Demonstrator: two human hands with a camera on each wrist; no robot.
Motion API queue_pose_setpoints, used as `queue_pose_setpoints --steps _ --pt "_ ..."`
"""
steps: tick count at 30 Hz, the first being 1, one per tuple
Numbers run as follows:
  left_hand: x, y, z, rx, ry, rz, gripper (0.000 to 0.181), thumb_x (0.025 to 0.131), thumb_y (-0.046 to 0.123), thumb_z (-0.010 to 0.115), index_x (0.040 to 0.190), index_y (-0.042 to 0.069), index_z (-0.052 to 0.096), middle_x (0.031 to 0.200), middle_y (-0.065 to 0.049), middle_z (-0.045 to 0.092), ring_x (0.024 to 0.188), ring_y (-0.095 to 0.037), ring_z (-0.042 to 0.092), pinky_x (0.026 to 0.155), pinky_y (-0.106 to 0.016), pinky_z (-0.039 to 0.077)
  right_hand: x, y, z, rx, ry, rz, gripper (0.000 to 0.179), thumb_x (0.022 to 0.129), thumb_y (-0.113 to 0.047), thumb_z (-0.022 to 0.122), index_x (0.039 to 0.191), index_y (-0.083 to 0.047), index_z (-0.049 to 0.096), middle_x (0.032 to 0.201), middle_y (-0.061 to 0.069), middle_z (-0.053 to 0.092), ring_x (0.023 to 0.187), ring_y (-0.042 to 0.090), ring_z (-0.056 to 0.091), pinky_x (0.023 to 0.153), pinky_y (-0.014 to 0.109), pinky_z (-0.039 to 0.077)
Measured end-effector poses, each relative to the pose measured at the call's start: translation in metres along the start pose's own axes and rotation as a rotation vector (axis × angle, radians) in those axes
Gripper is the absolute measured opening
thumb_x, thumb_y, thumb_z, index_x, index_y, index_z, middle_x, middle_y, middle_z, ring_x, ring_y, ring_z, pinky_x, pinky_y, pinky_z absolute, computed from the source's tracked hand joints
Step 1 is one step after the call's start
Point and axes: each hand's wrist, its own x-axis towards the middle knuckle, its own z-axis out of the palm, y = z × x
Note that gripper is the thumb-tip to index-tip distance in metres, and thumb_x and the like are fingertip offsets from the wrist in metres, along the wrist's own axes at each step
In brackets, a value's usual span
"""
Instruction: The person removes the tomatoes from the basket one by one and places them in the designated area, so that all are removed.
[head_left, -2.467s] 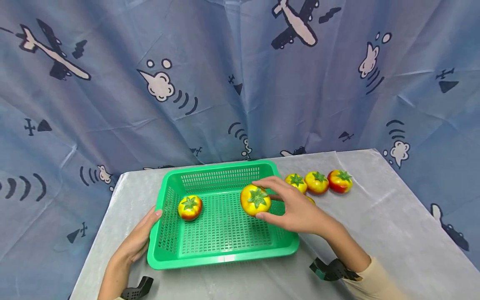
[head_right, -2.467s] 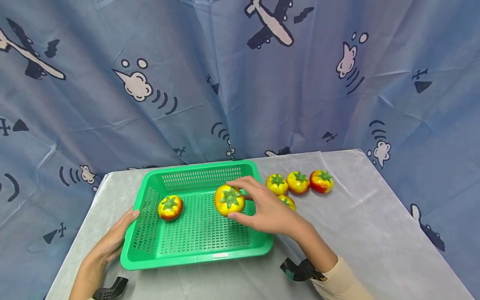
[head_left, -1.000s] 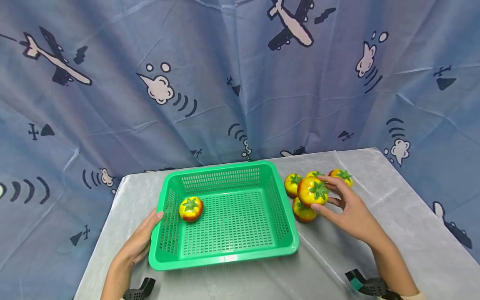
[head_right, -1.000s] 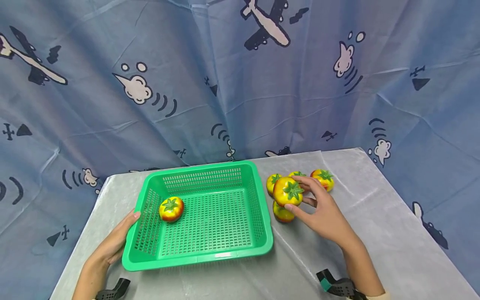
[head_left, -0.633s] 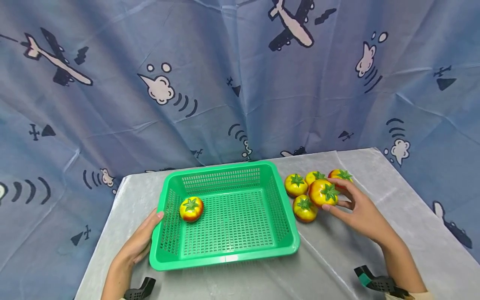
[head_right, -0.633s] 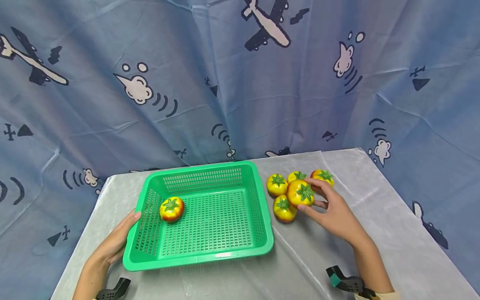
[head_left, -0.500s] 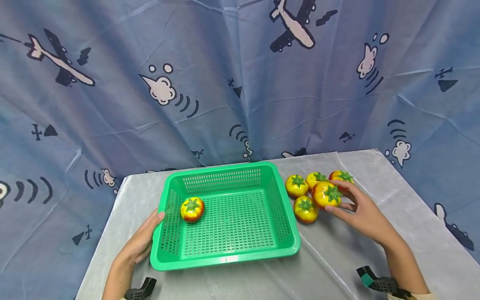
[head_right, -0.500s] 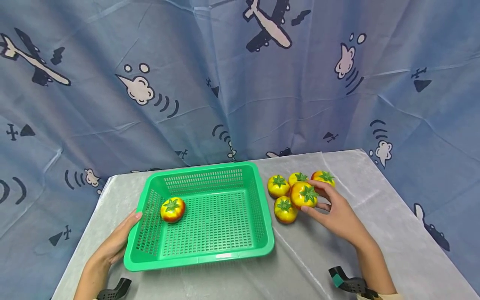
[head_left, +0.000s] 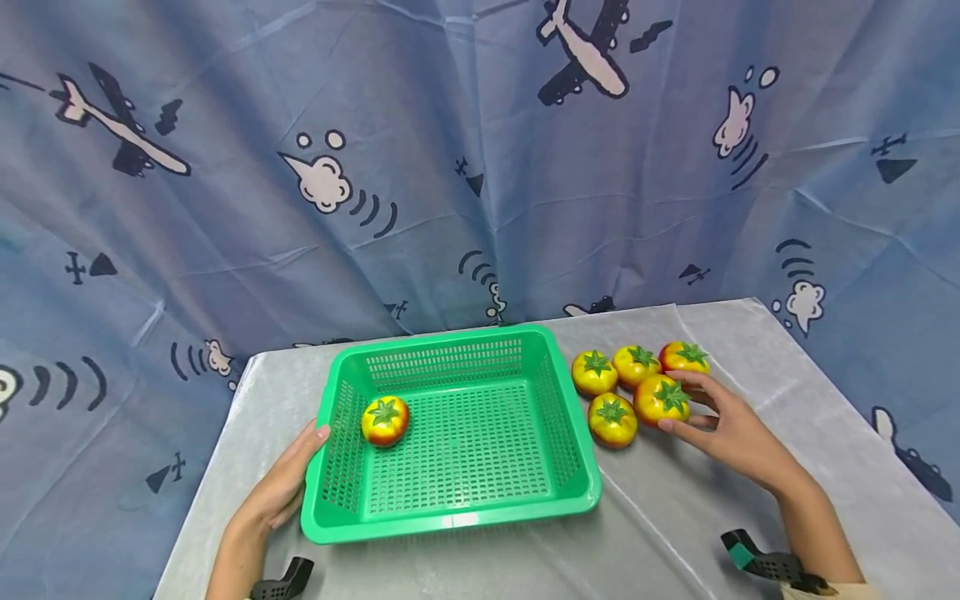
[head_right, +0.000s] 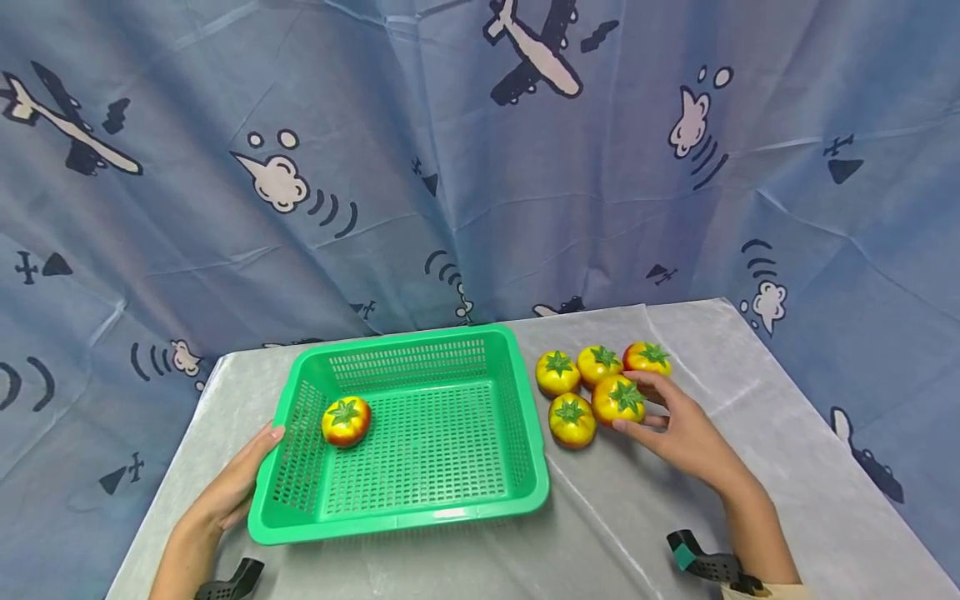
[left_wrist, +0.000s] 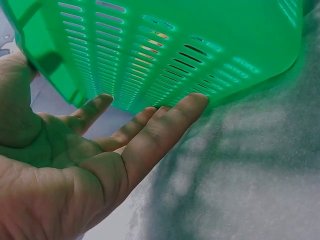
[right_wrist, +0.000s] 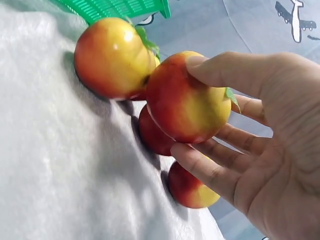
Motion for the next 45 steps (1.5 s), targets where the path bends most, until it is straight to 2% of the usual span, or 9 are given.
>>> queue_pose_setpoints --steps 7,16,24,30,31,35,37,42,45 --pt "0.000 0.000 0.000 0.004 -0.014 0.008 0.073 0.117 0.043 0.028 0.170 0.009 -0.007 0.161 -0.043 0.026 0.122 -0.013 0.066 0.101 -0.033 0.059 0.002 0.012 -0.001 0.022 -0.048 0.019 0.075 0.098 -0.026 0.079 0.157 -0.002 0.040 0.159 0.029 0.043 0.136 0.059 0.050 0.089 0.006 0.051" --pt "-0.001 -0.001 -0.001 0.016 -0.018 0.008 0.073 0.117 0.044 0.029 0.171 0.009 -0.006 0.161 -0.044 0.026 0.127 -0.021 0.064 0.101 -0.036 0.059 0.003 0.020 0.002 0.007 -0.072 0.037 0.073 0.099 -0.028 0.077 0.157 -0.001 0.041 0.159 0.030 0.043 0.135 0.057 0.052 0.088 0.007 0.050" --pt "-0.001 -0.003 -0.001 0.016 -0.020 0.004 0.074 0.117 0.044 0.028 0.170 0.010 -0.009 0.165 -0.042 0.021 0.128 -0.015 0.062 0.101 -0.031 0.058 0.004 0.022 0.006 0.008 -0.097 0.089 0.074 0.100 -0.032 0.076 0.158 -0.003 0.041 0.158 0.030 0.045 0.135 0.056 0.054 0.086 0.009 0.051" --pt "0.000 0.000 -0.001 0.019 -0.024 0.020 0.074 0.117 0.044 0.029 0.170 0.009 -0.008 0.164 -0.043 0.022 0.135 -0.029 0.058 0.103 -0.033 0.058 0.005 0.024 0.008 -0.018 -0.102 0.102 0.075 0.100 -0.032 0.075 0.159 -0.001 0.039 0.157 0.032 0.045 0.134 0.057 0.053 0.092 0.035 0.064" --pt "0.000 0.001 -0.001 0.019 -0.025 0.021 0.074 0.117 0.044 0.029 0.170 0.009 -0.008 0.164 -0.043 0.022 0.136 -0.031 0.057 0.103 -0.033 0.057 0.005 0.024 0.008 -0.018 -0.102 0.104 0.076 0.100 -0.032 0.075 0.159 -0.002 0.039 0.157 0.032 0.045 0.135 0.057 0.053 0.092 0.035 0.064" --pt "0.000 0.002 -0.001 0.017 -0.025 0.020 0.073 0.117 0.043 0.028 0.170 0.010 -0.009 0.165 -0.042 0.020 0.139 -0.034 0.055 0.103 -0.034 0.057 0.006 0.025 0.007 -0.009 -0.103 0.106 0.077 0.100 -0.033 0.075 0.160 -0.003 0.038 0.159 0.032 0.043 0.137 0.058 0.051 0.089 0.017 0.058" --pt "0.000 0.001 -0.001 0.021 -0.023 0.022 0.073 0.117 0.043 0.028 0.170 0.009 -0.008 0.165 -0.042 0.021 0.139 -0.035 0.055 0.103 -0.034 0.057 0.006 0.025 0.007 0.002 -0.103 0.107 0.078 0.100 -0.034 0.076 0.161 -0.004 0.037 0.161 0.030 0.042 0.138 0.057 0.050 0.087 0.009 0.049" --pt "0.000 0.000 -0.001 0.024 -0.022 0.024 0.074 0.117 0.044 0.028 0.170 0.008 -0.008 0.164 -0.043 0.022 0.139 -0.037 0.054 0.104 -0.035 0.058 0.007 0.026 0.008 0.012 -0.106 0.097 0.081 0.099 -0.034 0.076 0.163 -0.004 0.035 0.163 0.030 0.040 0.139 0.057 0.049 0.086 0.007 0.048" --pt "0.000 0.000 -0.001 0.018 -0.026 0.025 0.073 0.117 0.043 0.028 0.170 0.008 -0.008 0.164 -0.043 0.022 0.138 -0.034 0.056 0.104 -0.035 0.058 0.006 0.026 0.008 -0.006 -0.105 0.094 0.083 0.099 -0.035 0.077 0.163 -0.004 0.034 0.163 0.030 0.040 0.138 0.057 0.051 0.089 0.015 0.057"
